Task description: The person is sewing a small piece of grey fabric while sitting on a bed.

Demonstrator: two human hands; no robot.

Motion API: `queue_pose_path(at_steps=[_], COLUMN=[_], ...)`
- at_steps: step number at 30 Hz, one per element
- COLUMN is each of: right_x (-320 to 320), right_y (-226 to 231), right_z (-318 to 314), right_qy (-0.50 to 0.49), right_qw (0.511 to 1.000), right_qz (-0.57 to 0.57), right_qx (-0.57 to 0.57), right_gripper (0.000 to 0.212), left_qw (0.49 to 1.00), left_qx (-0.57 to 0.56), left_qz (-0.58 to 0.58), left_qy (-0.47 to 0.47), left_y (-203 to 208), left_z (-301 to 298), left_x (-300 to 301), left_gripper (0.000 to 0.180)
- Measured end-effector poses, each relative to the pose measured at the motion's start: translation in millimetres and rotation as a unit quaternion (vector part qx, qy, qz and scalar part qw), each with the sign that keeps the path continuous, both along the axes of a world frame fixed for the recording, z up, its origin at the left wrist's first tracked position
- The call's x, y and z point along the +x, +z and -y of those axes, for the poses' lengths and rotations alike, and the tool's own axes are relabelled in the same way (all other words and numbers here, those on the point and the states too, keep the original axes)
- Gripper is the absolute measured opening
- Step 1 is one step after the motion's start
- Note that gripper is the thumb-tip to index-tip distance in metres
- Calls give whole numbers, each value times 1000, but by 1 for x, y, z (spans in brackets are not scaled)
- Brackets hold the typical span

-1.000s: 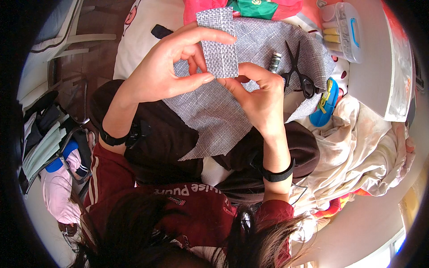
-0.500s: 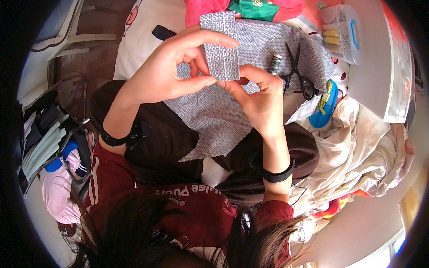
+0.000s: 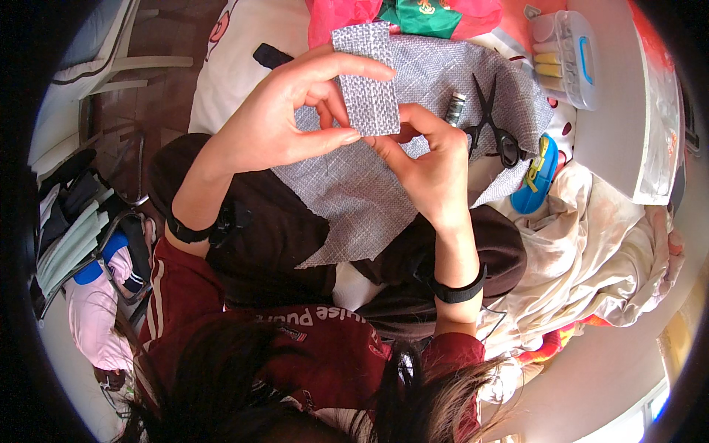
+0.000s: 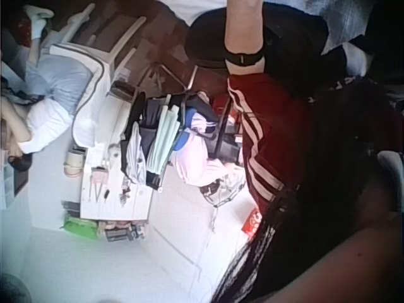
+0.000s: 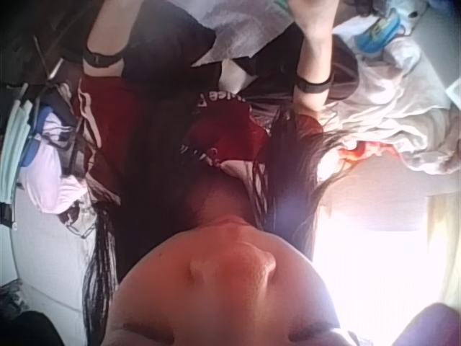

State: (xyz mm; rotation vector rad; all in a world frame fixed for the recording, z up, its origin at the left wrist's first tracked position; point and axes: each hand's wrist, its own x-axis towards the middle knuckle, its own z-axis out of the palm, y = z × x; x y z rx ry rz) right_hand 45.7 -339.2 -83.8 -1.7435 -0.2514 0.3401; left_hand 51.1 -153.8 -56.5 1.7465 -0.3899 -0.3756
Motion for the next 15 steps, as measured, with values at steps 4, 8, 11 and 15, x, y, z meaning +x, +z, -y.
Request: queue_pose_path(at_steps=[4,8,11,15], right_x=[1,1,0,0], right_y=[-4,-2,-1,4], right_z=[2,3,2,-3], right_qy=[-5,-1,-2,-50], right_qw=[999,998,990,988], right_qz=[-24,-43,-102,-91], right_qx=[33,50,102,117], right_gripper=[23,26,25,23], left_qw=[1000,1000,1000,999], left_qx=[-2,-9,5,16], left_qz=[4,4,3,23], left_qy=[-1,3,5,29], left_y=[0,-1,-1,-4], left_z=[0,1,1,2], left_x=[1,0,-1,-1], left_gripper=[49,48,49,50])
